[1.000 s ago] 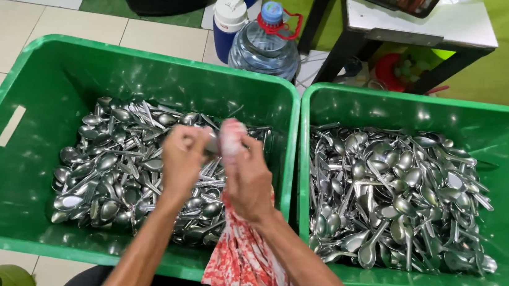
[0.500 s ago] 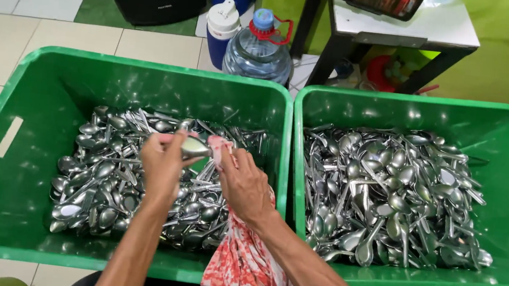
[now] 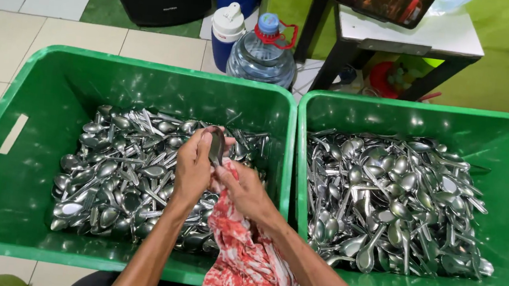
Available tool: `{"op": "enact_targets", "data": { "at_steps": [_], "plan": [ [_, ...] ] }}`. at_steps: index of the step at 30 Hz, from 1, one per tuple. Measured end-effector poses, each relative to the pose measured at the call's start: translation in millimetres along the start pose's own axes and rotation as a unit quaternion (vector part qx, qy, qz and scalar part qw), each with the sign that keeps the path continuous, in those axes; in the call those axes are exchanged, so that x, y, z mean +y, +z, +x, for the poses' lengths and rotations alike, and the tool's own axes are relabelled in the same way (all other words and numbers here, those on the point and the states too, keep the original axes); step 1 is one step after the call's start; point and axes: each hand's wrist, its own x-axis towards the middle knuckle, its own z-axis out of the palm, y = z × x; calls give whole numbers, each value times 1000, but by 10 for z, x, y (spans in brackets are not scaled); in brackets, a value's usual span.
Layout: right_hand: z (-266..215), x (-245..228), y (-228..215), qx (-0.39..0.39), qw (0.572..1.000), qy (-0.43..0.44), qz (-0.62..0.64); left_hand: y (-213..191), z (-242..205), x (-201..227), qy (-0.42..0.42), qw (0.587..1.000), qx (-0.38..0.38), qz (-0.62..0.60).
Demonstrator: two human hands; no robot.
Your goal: Polishing individual metal spoons with a cloth and sorting them into an adjacent bin.
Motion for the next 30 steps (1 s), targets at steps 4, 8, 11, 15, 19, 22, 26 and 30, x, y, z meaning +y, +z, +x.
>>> {"op": "enact_targets", "data": {
  "at_steps": [4, 8, 11, 15, 19, 22, 26, 30],
  "plan": [
    [-6, -327, -31, 61, 992, 99, 55, -85, 43, -113, -7, 1000, 27, 7],
    [50, -374, -47, 186, 961, 114, 169, -67, 69, -335, -4, 993, -15, 115],
    [0, -338, -83, 130, 974, 94, 159, 89, -24, -200, 34, 989, -16, 141],
    [-100, 0, -69, 6, 994, 84, 69, 109, -96, 76, 58, 986, 31, 155],
    [-73, 211, -23, -59, 989, 98, 88, -103, 135, -47, -2, 997, 76, -19],
    [60, 287, -111, 69, 996, 40, 37, -130, 178, -132, -27, 991, 126, -42],
    [142, 319, -27, 120, 948, -212, -204, 164, -49, -94, -119, 989, 23, -83],
    [65, -3, 21, 57, 915, -259, -304, 162, -74, -4, -122, 976, -21, -182]
  ]
}}
